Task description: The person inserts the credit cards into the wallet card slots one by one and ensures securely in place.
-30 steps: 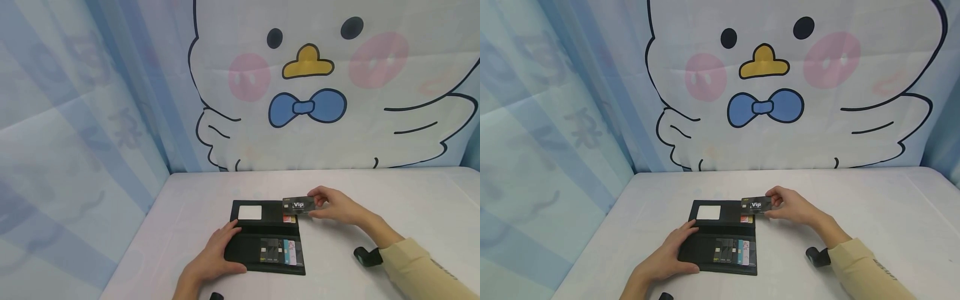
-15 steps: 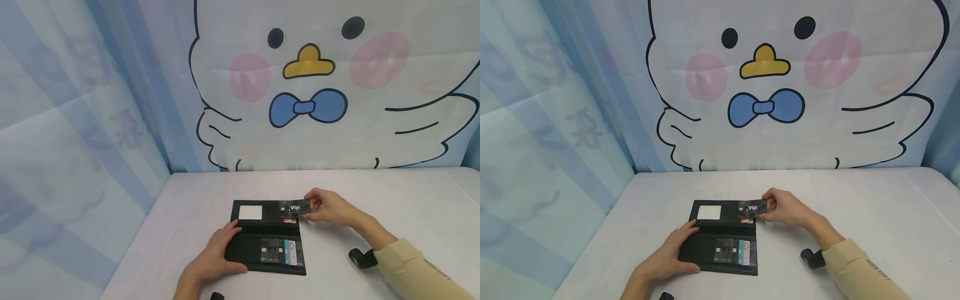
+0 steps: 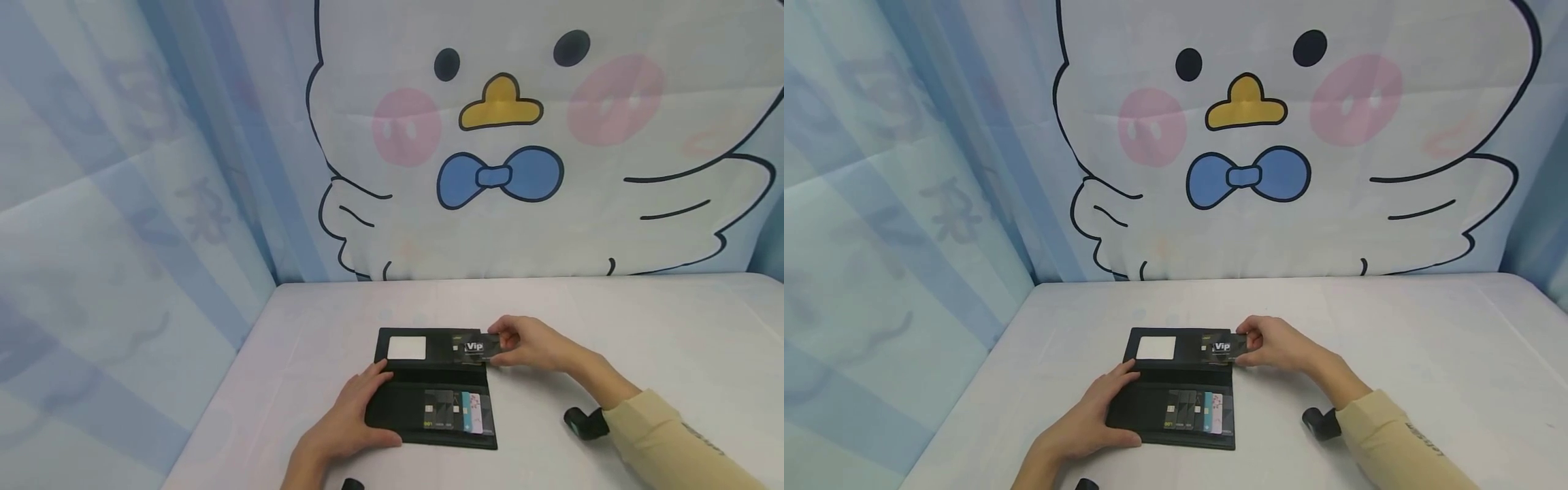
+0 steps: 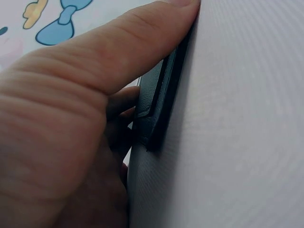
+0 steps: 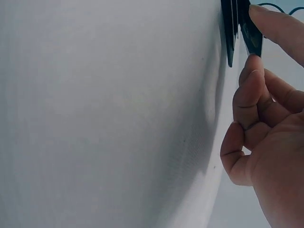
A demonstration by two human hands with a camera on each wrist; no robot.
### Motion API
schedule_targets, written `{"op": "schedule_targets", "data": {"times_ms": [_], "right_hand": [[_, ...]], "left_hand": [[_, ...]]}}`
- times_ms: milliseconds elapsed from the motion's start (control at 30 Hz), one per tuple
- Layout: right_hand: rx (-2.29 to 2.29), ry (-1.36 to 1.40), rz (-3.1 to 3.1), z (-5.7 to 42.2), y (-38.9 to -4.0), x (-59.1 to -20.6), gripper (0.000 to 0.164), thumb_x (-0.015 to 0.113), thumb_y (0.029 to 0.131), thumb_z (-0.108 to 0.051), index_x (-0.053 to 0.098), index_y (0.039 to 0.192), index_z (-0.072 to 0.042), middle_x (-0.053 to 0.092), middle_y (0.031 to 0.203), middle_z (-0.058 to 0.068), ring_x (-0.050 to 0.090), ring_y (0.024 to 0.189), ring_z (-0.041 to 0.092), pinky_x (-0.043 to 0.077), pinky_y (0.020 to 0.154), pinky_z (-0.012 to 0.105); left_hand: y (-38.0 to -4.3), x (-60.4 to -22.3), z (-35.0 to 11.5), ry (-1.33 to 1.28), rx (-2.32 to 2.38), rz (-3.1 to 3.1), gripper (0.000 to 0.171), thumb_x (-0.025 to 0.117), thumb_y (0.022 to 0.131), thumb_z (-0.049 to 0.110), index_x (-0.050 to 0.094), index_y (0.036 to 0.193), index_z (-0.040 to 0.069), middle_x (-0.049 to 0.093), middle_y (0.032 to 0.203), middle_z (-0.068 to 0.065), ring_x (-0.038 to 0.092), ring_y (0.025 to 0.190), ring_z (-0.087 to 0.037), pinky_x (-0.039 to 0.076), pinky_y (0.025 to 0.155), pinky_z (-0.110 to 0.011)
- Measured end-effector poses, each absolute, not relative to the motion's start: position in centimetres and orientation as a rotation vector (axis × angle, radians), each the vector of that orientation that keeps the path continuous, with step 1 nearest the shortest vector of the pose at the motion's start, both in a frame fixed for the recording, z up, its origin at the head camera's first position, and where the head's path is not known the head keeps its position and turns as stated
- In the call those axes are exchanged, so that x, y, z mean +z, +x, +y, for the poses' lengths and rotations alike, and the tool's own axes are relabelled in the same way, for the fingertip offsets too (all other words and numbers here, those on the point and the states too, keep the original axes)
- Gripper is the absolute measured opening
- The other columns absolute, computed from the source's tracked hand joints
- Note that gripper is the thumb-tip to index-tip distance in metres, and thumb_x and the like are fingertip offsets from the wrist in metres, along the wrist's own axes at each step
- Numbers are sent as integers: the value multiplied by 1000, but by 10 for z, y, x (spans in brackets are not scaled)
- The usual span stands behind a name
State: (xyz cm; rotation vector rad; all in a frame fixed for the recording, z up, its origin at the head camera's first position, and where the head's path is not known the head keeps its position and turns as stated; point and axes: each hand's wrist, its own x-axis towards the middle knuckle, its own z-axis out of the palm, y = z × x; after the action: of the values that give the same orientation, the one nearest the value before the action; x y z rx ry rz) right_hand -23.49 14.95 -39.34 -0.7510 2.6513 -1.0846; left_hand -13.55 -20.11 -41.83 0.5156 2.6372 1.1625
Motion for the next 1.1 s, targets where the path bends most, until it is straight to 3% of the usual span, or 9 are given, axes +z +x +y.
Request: {"op": "schedule_targets", "data": {"times_ms": [400, 1100], "right_hand": [[-981, -779, 2678, 136, -237, -399, 54, 82, 85, -18, 59, 128, 6, 55, 89, 0, 51, 82, 17, 47, 71, 34], [-998, -859, 2669, 135, -236, -396, 49, 78, 88, -13, 59, 126, 11, 61, 95, -1, 56, 88, 17, 53, 79, 35]], "left_hand": [[-137, -422, -202, 496, 1151, 2643, 94, 90, 74, 39, 44, 151, 9, 25, 165, -5, 18, 150, -38, 19, 115, -65], [-137, -421, -202, 500, 1156, 2637, 94, 90, 74, 39, 44, 150, 8, 24, 165, -7, 17, 149, -40, 17, 115, -66]]}}
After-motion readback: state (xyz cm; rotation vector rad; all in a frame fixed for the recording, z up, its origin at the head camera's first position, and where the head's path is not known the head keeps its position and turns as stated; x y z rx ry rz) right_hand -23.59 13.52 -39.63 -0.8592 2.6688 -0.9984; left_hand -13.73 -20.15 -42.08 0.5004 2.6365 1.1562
